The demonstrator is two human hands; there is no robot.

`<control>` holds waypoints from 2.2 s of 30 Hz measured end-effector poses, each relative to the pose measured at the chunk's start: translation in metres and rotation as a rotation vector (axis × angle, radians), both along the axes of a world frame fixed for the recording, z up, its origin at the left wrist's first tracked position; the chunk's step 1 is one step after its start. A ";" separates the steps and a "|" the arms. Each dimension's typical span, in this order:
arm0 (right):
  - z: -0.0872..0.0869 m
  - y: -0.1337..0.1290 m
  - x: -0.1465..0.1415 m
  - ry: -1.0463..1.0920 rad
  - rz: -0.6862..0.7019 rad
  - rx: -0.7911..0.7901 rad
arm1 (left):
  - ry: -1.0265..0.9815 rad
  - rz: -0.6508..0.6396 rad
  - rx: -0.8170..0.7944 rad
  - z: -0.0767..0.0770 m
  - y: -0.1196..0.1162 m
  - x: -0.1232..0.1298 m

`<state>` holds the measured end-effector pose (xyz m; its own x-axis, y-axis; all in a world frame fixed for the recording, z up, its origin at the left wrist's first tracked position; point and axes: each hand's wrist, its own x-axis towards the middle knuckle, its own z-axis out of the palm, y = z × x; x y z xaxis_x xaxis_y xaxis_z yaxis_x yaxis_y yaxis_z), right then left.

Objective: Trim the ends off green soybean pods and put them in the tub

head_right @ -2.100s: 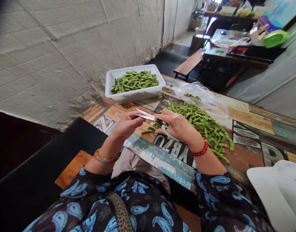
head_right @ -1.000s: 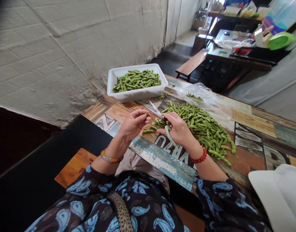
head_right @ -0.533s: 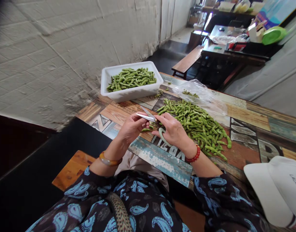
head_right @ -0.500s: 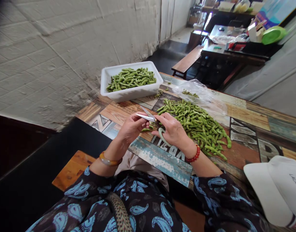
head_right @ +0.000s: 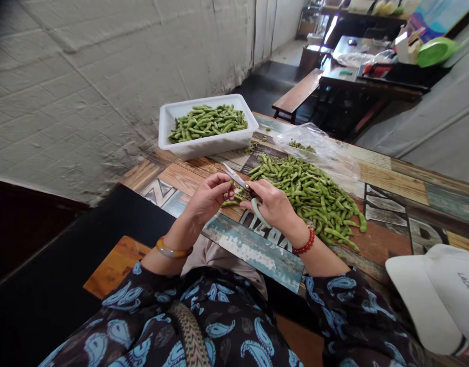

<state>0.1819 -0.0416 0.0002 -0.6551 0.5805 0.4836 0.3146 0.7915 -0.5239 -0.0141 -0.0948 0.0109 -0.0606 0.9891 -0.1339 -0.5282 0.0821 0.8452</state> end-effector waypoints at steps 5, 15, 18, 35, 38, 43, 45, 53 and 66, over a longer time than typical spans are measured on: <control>-0.002 0.010 0.001 0.152 -0.174 -0.163 | -0.112 0.021 -0.041 -0.005 0.008 -0.013; -0.011 0.015 0.002 0.368 -0.155 -0.683 | 1.072 0.035 0.246 -0.031 0.036 -0.005; -0.010 0.016 0.001 0.405 -0.146 -0.737 | 1.427 -0.054 0.279 -0.033 0.036 -0.002; 0.000 0.011 0.000 0.436 -0.168 -0.784 | 0.701 0.018 0.091 -0.032 0.031 -0.011; 0.002 0.008 0.000 0.417 -0.138 -0.795 | 0.319 -0.021 -0.013 -0.025 0.024 -0.011; 0.003 0.005 -0.001 0.308 -0.029 -0.798 | 0.110 -0.035 -0.034 -0.007 0.015 -0.007; 0.003 0.003 0.000 0.255 0.007 -0.772 | 0.088 -0.040 -0.032 0.000 0.012 -0.006; 0.015 -0.004 -0.002 0.074 0.062 -0.559 | 0.088 -0.054 -0.006 0.012 0.005 -0.002; 0.022 -0.004 0.002 -0.037 0.104 -0.353 | 0.243 -0.139 0.044 0.017 -0.001 -0.003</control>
<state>0.1835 -0.0461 0.0224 -0.7328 0.6366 0.2402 0.2657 0.5928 -0.7603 -0.0175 -0.0958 0.0276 0.0508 0.9947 -0.0890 -0.2961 0.1001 0.9499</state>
